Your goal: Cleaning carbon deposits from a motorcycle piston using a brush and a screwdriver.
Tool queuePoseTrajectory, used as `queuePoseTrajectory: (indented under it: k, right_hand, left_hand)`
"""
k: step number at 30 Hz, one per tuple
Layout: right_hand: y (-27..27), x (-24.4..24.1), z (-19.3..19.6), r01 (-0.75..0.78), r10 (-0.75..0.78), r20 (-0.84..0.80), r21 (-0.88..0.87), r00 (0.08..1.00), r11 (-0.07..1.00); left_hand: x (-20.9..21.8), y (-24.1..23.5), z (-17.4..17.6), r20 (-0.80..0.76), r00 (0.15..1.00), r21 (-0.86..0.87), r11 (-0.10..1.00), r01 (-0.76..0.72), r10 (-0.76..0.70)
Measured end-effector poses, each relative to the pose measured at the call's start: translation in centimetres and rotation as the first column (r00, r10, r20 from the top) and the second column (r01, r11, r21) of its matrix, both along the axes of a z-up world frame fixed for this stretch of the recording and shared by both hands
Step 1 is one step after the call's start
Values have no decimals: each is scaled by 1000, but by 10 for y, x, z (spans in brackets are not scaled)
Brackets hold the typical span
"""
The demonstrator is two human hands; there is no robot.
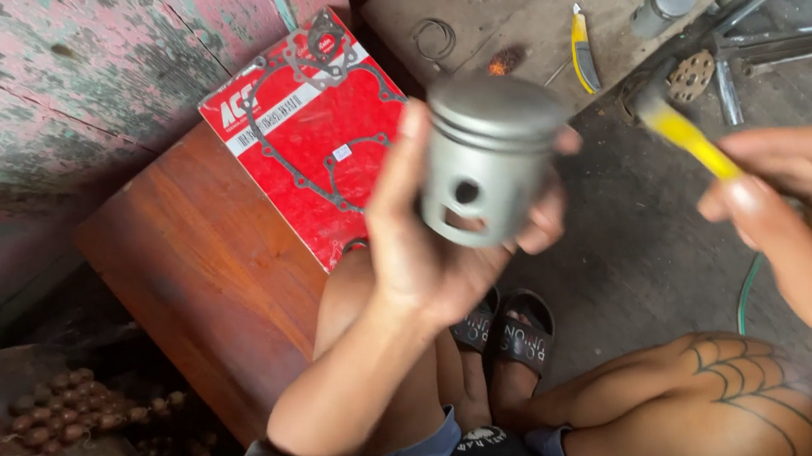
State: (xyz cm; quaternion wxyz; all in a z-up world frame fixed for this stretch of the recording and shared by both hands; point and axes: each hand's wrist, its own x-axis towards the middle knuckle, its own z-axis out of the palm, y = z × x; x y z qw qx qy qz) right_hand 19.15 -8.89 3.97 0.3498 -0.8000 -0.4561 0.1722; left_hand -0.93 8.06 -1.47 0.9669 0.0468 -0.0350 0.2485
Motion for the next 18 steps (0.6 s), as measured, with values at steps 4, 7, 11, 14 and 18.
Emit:
queuePoseTrajectory:
  k: [4,7,11,14,18]
  right_hand:
    - [43,10,-19,-275,283,62,-111,957,955]
    - [73,-2,-59,-370,394,18,-301,919,879]
    - [99,-46,-123,-506,522,-79,-405,849,762]
    - [109,-95,-133,-569,500,-276,-333,821,752]
    - [128,-125,-134,-407,310,-412,-169,857,898]
  left_hand:
    - [-10,14,22,-90,959,101,960,-259,268]
    - [-19,9,34,-73,899,217,886,-409,433]
    - [-34,-9,40,-97,864,278,847,-454,495]
    - [-39,-19,45,-138,852,247,851,-464,504]
    - [-47,-19,51,-231,840,171,871,-461,490]
